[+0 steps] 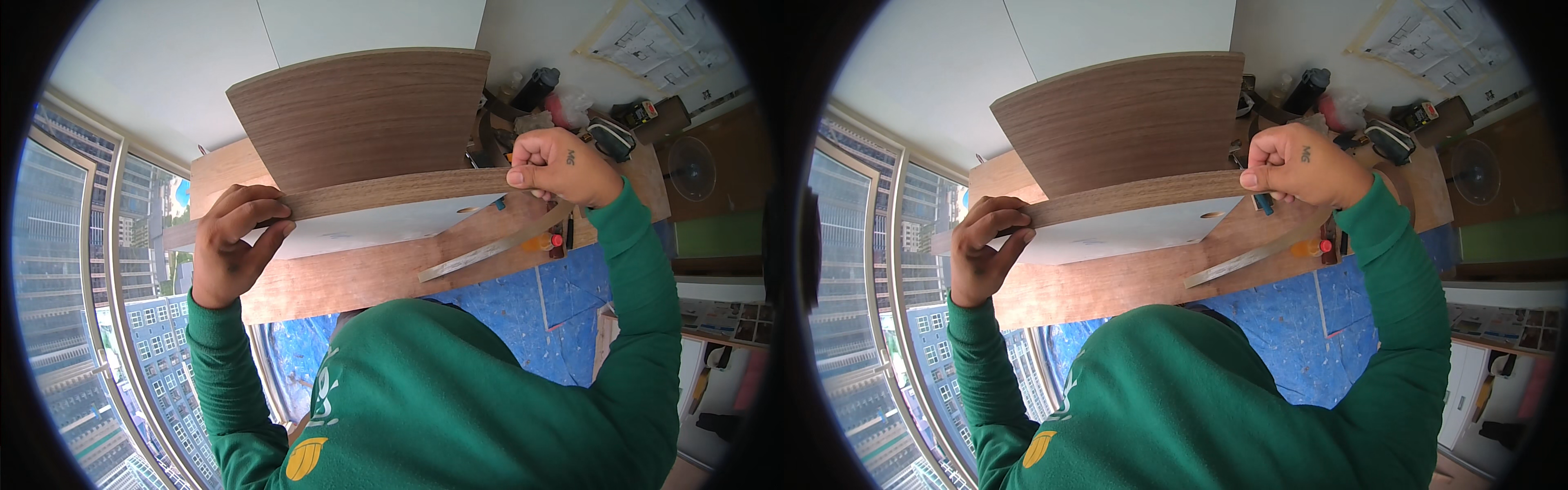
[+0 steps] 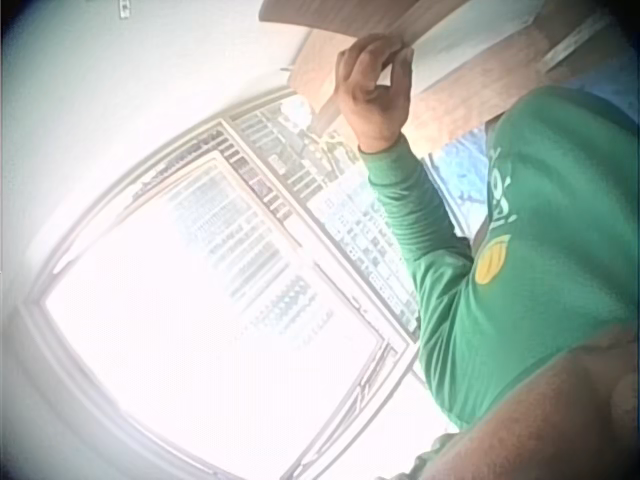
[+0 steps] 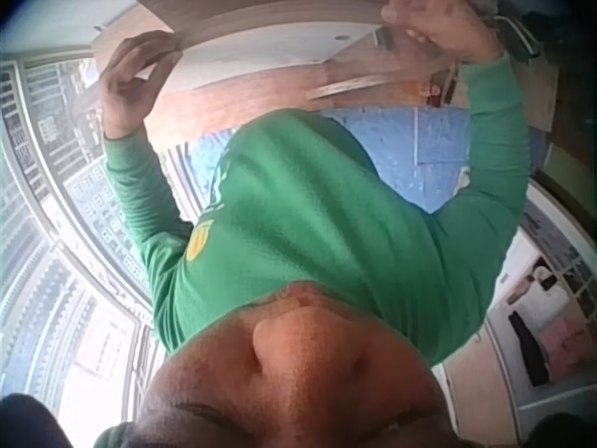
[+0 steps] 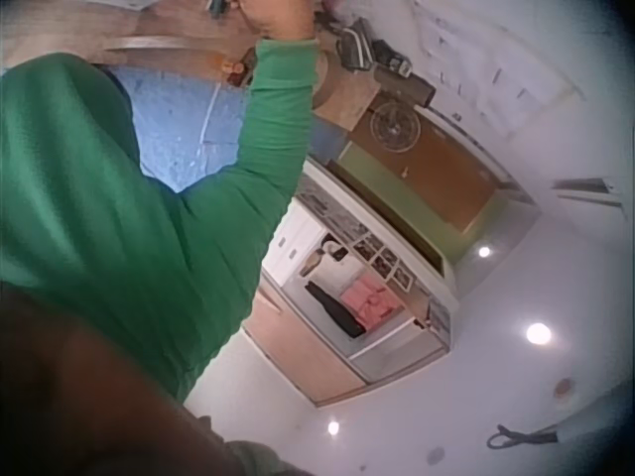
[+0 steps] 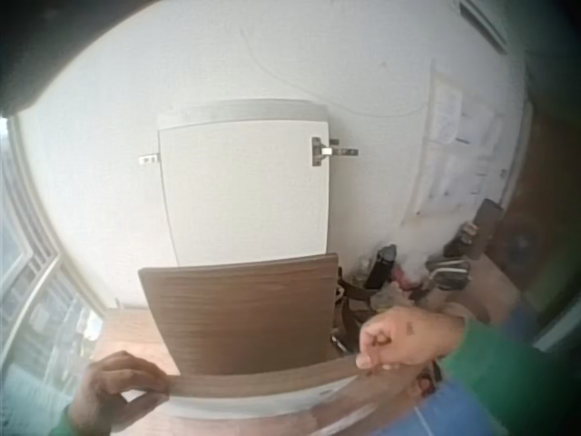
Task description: The person assembles a cabinet by attaching a wooden edge band to a white panel using a hammer. They align the edge band, tap it into place, and adjust the panel orientation during the process.
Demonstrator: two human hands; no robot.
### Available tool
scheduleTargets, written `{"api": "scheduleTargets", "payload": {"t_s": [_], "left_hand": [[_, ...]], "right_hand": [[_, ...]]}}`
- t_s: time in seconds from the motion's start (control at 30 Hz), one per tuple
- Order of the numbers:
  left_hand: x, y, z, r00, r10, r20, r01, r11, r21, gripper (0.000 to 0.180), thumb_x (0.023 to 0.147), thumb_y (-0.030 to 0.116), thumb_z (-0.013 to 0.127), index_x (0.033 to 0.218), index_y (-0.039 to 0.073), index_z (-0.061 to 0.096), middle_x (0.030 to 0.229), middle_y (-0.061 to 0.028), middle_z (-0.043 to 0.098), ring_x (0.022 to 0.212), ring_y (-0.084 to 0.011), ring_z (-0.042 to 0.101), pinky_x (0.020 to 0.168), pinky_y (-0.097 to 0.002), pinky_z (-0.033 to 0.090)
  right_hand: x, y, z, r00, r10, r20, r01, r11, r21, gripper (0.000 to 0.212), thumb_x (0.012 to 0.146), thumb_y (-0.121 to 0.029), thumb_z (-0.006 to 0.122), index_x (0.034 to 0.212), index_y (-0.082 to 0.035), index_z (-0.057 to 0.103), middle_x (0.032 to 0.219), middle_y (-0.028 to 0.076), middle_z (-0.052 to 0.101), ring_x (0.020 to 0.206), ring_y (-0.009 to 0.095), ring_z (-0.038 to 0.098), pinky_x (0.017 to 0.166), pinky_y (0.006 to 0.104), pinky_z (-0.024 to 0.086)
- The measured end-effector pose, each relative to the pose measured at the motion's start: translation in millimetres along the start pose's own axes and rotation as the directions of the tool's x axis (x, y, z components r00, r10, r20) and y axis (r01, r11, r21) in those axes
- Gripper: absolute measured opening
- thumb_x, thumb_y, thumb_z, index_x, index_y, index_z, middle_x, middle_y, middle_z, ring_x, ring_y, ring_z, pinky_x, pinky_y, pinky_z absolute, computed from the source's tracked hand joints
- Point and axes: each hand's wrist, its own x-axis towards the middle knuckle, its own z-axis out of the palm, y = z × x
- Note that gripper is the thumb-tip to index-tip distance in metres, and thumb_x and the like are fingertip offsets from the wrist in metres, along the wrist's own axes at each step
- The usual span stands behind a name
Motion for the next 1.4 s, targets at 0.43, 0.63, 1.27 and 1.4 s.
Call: {"api": "scheduleTargets", "payload": {"t_s": [0.43,0.63,1.27,1.4], "left_hand": [[1.4,4.6,-0.1,1.000,-0.010,0.005,0.010,1.000,-0.026,0.019,0.082,-0.007,0.082,0.098,-0.001,0.074,0.106,-0.0129,0.073,0.095,-0.0245,0.072,0.076,-0.0334,0.062],[18.6,35.6,-0.2,0.989,-0.033,0.147,0.010,0.987,0.159,0.033,0.078,0.008,0.088,0.106,0.004,0.072,0.123,-0.0164,0.073,0.107,-0.0346,0.071,0.098,-0.0473,0.056],[70.2,102.3,140.9,0.944,0.200,0.262,-0.307,0.825,0.475,0.075,0.090,0.028,0.077,0.157,0.007,0.051,0.167,-0.0136,0.048,0.152,-0.0293,0.047,0.127,-0.0577,0.029],[65.1,108.0,137.6,0.951,0.154,0.267,-0.273,0.824,0.497,0.079,0.091,0.033,0.078,0.159,0.004,0.049,0.167,-0.0167,0.046,0.154,-0.0348,0.045,0.128,-0.0586,0.027]], "right_hand": [[2.6,4.5,1.3,0.999,-0.026,-0.022,0.026,1.000,-0.013,0.026,0.095,-0.025,0.083,0.088,-0.005,0.067,0.074,-0.002,0.064,0.063,0.006,0.056,0.057,0.0253,0.046],[2.5,6.6,1.5,0.999,-0.029,-0.023,0.029,0.999,-0.020,0.028,0.093,-0.025,0.085,0.086,-0.005,0.067,0.073,0.000,0.064,0.063,0.007,0.057,0.057,0.0270,0.046],[-60.9,8.7,106.9,0.826,-0.497,-0.266,0.052,0.536,-0.843,0.068,0.099,-0.027,0.066,0.152,0.012,0.048,0.164,0.030,0.043,0.155,0.043,0.039,0.127,0.0600,0.030],[-52.6,21.7,114.6,0.734,-0.587,-0.342,0.011,0.514,-0.858,0.063,0.101,-0.022,0.056,0.152,0.014,0.048,0.161,0.033,0.046,0.152,0.044,0.045,0.126,0.0590,0.033]]}}
